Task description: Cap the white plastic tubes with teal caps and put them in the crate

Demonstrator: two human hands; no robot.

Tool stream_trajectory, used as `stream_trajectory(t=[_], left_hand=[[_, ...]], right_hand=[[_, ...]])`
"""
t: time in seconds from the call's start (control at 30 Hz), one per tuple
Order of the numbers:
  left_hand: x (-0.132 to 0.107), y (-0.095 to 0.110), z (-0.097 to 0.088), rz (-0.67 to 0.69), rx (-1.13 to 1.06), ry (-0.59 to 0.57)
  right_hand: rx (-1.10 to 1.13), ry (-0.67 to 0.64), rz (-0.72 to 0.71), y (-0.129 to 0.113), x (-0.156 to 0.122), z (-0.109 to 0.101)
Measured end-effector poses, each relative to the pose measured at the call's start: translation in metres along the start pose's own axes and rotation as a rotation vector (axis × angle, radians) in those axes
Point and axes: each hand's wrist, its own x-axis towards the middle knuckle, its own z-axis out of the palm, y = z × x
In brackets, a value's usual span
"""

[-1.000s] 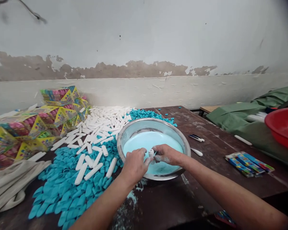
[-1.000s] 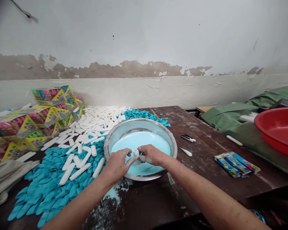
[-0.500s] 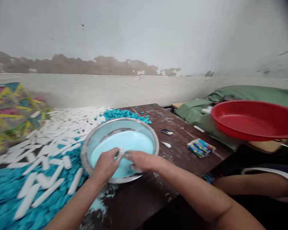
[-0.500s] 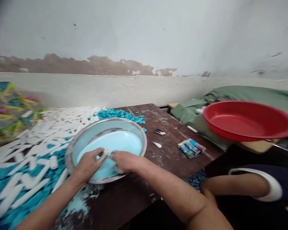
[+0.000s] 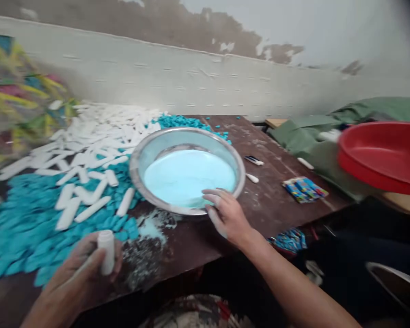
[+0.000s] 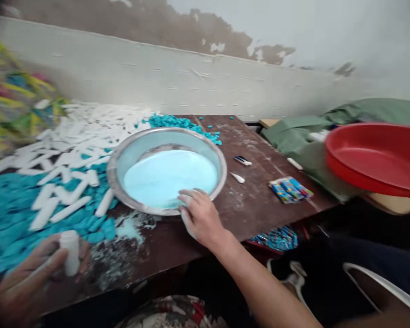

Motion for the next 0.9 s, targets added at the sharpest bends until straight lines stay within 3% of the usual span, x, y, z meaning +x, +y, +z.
stream_trajectory(t=[0.1, 0.23, 0.47, 0.9], left_hand=[[-0.014, -0.026, -0.012, 0.027, 0.002, -0.026], [-0.019, -0.035, -0.019, 0.111, 0.059, -0.039], [-0.024, -0.021, -0.016, 0.17, 0.115, -0.133], [-0.033, -0.027, -0.034, 0.285, 0.159, -0.114]], right_hand=[[0.066, 0.078, -0.082, -0.019, -0.008, -0.005], [0.2, -0.09, -0.229, -0.043, -0.014, 0.006], [0.259, -0.359, -0.086, -0.054, -0.007, 0.069], [0.267, -0.513, 0.0, -0.06, 0.026, 0.12]])
